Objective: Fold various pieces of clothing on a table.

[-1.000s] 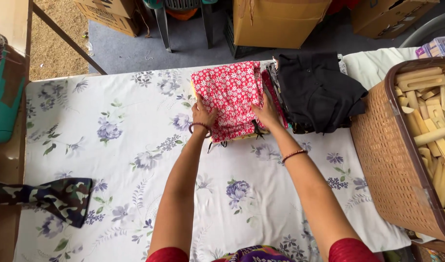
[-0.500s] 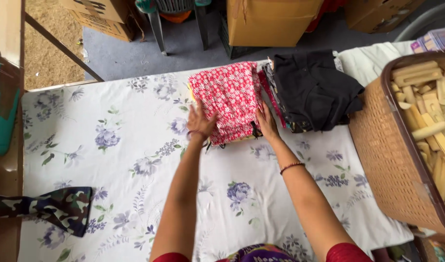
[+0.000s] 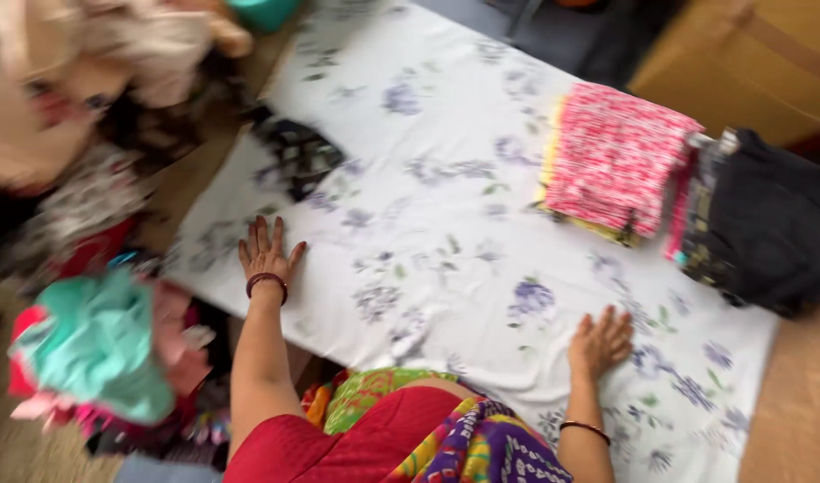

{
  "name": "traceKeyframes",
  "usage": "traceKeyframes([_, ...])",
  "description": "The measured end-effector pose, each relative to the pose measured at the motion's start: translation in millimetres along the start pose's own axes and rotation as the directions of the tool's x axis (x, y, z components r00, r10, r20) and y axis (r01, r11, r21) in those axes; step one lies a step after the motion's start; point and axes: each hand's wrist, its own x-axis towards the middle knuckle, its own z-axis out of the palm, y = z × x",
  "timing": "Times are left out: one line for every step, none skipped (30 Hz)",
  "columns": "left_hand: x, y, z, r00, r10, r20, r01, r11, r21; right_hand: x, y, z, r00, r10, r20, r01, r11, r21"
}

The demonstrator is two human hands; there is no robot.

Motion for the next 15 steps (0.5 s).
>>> traceKeyframes([-10.8,-14.9,-6.4,0.999,-0.036,-0.016,0.036,0.999,0.001,1.2,-5.0,-3.6,0.999,-0.034,0.003,0.033,0.999,0.021])
traceKeyframes([-19.9,-29.6,-13.7,0.989,-0.143,-0.037,0.143,0.99,-0.01,3.6,-11.6,-6.2,0.998,0.047,0.037,-0.048,0.998,0.04])
traceKeyframes([-28.6,-44.1,-20.8,0.967,-0.248,-0.058,0.247,0.969,-0.024,6.6,-18.8,-8.4,0.989,0.125,0.073,-0.13,0.99,0.054])
traceKeyframes([-27.4,-55.6,-26.0,0.958,-0.277,-0.074,0.275,0.961,-0.029,6.7,-23.0,-7.7,0.993,0.096,0.075,-0.101,0.992,0.073])
traceKeyframes([-25.2,-67.0,-31.0,0.964,-0.254,-0.078,0.247,0.965,-0.088,8.0,-27.7,-6.0,0.988,0.118,0.103,-0.127,0.988,0.092])
traceKeyframes([-20.5,-73.1,-33.5,0.973,-0.218,-0.081,0.205,0.968,-0.147,7.7,-25.9,-7.5,0.98,0.15,0.128,-0.164,0.981,0.102])
traceKeyframes([-19.0,-81.3,-49.5,0.968,-0.234,-0.093,0.219,0.964,-0.153,1.7,-35.8,-12.4,0.983,0.132,0.125,-0.146,0.983,0.114])
traceKeyframes([-9.1,-83.9,-66.6,0.954,-0.184,-0.237,0.135,0.968,-0.209,-1.5,-44.5,-18.5,0.97,0.185,0.155,-0.203,0.973,0.111])
traceKeyframes([1.0,-85.5,-84.3,0.915,-0.14,-0.379,0.045,0.967,-0.251,-3.4,-52.8,-24.5,0.954,0.237,0.186,-0.26,0.96,0.108])
traceKeyframes([9.7,-89.4,-114.4,0.907,-0.142,-0.396,0.041,0.966,-0.254,-11.5,-62.3,-26.5,0.957,0.232,0.175,-0.255,0.959,0.124])
traceKeyframes([18.3,-92.7,-144.5,0.816,-0.131,-0.563,-0.045,0.957,-0.287,-18.6,-71.8,-27.9,0.954,0.243,0.174,-0.265,0.957,0.115])
traceKeyframes([24.7,-96.3,-172.9,0.698,-0.126,-0.705,-0.135,0.944,-0.302,-29.5,-78.6,-29.9,0.95,0.257,0.176,-0.277,0.955,0.101])
traceKeyframes([35.7,-105.9,-195.2,0.688,-0.126,-0.714,-0.14,0.943,-0.301,-37.3,-88.3,-31.2,0.952,0.255,0.169,-0.276,0.955,0.113])
traceKeyframes([48.7,-111.4,-217.2,0.649,-0.166,-0.743,-0.18,0.915,-0.362,-44.7,-95.2,-33.9,0.953,0.257,0.159,-0.275,0.956,0.103])
traceKeyframes([62.1,-115.8,-239.3,0.609,-0.208,-0.765,-0.223,0.881,-0.418,-50.8,-101.9,-36.1,0.954,0.26,0.149,-0.275,0.957,0.094])
